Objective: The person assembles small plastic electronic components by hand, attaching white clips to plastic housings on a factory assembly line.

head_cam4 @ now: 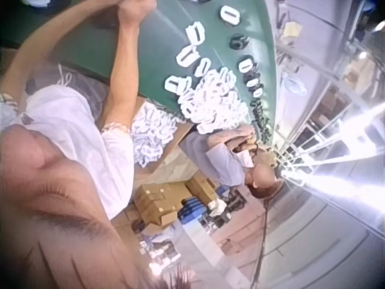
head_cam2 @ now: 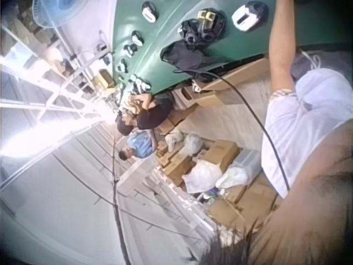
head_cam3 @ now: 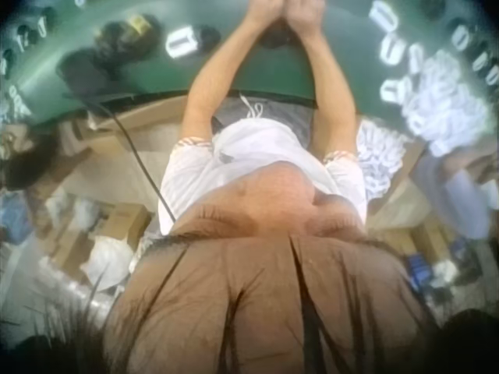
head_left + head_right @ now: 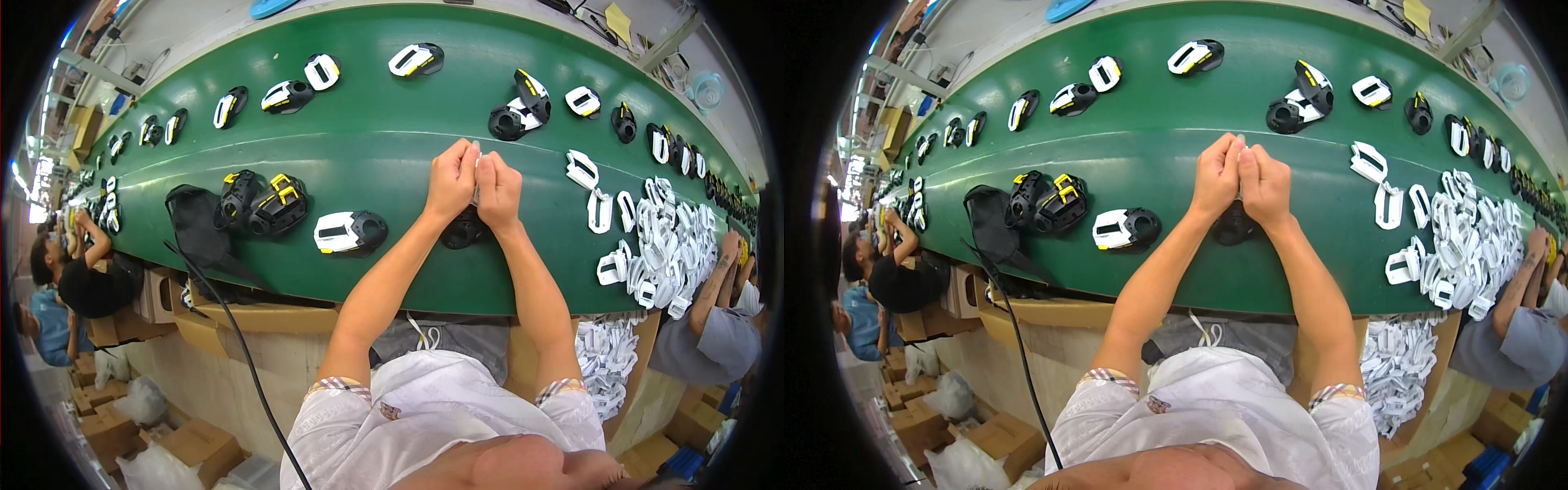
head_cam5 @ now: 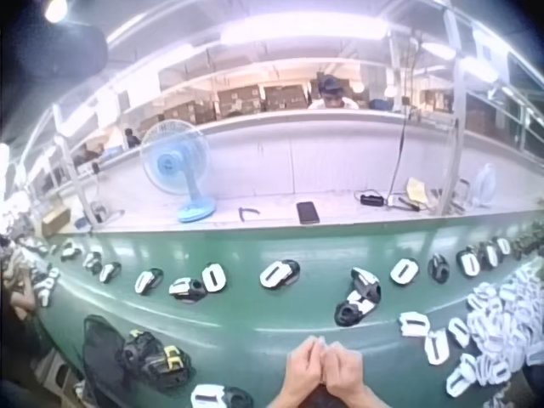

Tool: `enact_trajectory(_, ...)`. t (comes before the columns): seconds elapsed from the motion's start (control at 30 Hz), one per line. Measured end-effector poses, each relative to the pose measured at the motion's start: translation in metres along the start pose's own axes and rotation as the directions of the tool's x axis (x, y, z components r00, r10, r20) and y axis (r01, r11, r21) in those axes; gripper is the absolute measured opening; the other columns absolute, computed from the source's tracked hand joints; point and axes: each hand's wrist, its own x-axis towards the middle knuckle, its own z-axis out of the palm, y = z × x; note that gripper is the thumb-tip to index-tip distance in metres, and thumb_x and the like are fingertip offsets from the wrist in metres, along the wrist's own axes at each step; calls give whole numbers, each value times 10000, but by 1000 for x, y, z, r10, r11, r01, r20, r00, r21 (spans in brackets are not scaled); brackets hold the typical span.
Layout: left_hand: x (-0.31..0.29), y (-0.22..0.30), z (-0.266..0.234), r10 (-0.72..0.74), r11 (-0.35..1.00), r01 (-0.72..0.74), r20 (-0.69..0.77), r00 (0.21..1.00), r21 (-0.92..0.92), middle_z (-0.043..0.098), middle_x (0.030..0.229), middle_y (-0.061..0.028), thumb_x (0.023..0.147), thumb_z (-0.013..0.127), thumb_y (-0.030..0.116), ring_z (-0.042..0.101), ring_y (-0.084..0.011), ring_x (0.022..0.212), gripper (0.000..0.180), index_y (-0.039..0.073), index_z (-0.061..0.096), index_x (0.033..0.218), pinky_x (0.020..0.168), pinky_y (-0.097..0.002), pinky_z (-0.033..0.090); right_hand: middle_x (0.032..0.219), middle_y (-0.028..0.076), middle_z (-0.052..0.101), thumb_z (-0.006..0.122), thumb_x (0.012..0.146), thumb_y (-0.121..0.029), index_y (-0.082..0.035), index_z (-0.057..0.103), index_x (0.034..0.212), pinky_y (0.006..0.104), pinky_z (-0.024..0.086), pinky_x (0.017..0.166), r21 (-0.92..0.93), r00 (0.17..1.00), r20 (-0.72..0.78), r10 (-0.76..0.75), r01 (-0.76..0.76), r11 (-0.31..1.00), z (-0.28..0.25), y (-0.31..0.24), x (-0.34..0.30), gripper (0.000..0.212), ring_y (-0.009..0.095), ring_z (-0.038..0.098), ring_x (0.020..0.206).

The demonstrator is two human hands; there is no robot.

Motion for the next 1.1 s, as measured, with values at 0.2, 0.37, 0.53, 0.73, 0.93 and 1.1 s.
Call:
enact_trajectory(0.2,-5,25,7,114,993,-113,-41,993,15,441,504,-47,937,475,159,390,-85,460,280,10,464,700,427,-278,315,542,15,392,424,960,-199,-17,424,663,280,284,458,171,992,-81,92,-77,982,-2,5,-4,348,70,346,523)
enact_trajectory(0.37,-7,20,3,75,997,-75,-37,997,-3,442,494,-57,934,474,143,399,-107,435,256,8,480,717,418,-285,321,566,-10,393,418,969,-220,-24,413,661,261,275,474,210,992,-37,121,-110,971,-3,6,-6,365,57,328,549)
enact_trajectory(0.53,-7,19,3,151,986,-148,-28,988,77,449,499,-73,921,491,125,431,-145,416,228,4,493,728,415,-292,334,597,-37,407,411,980,-232,-46,438,673,242,276,473,320,976,12,216,-208,924,-1,1,-4,361,38,332,551)
enact_trajectory(0.73,-7,18,3,284,949,-280,-12,959,145,474,509,-67,911,496,92,450,-143,415,195,8,504,735,417,-283,351,593,-42,409,415,982,-234,-58,442,667,225,281,475,524,899,-38,437,-354,775,6,6,-1,362,35,338,544)
enact_trajectory(0.93,-3,24,0,175,982,-175,12,985,70,490,506,-62,913,507,143,472,-155,420,204,5,521,765,419,-303,359,598,-39,417,405,982,-263,-74,445,669,226,268,477,455,946,-61,319,-259,852,1,8,-9,368,39,334,538)
enact_trajectory(1.1,11,31,-30,-143,956,55,296,945,287,594,886,-115,894,544,268,546,-183,784,271,2,581,934,732,-310,441,598,-26,421,431,935,-244,-63,449,683,220,264,486,543,916,-82,392,-288,789,-17,4,5,311,46,345,539)
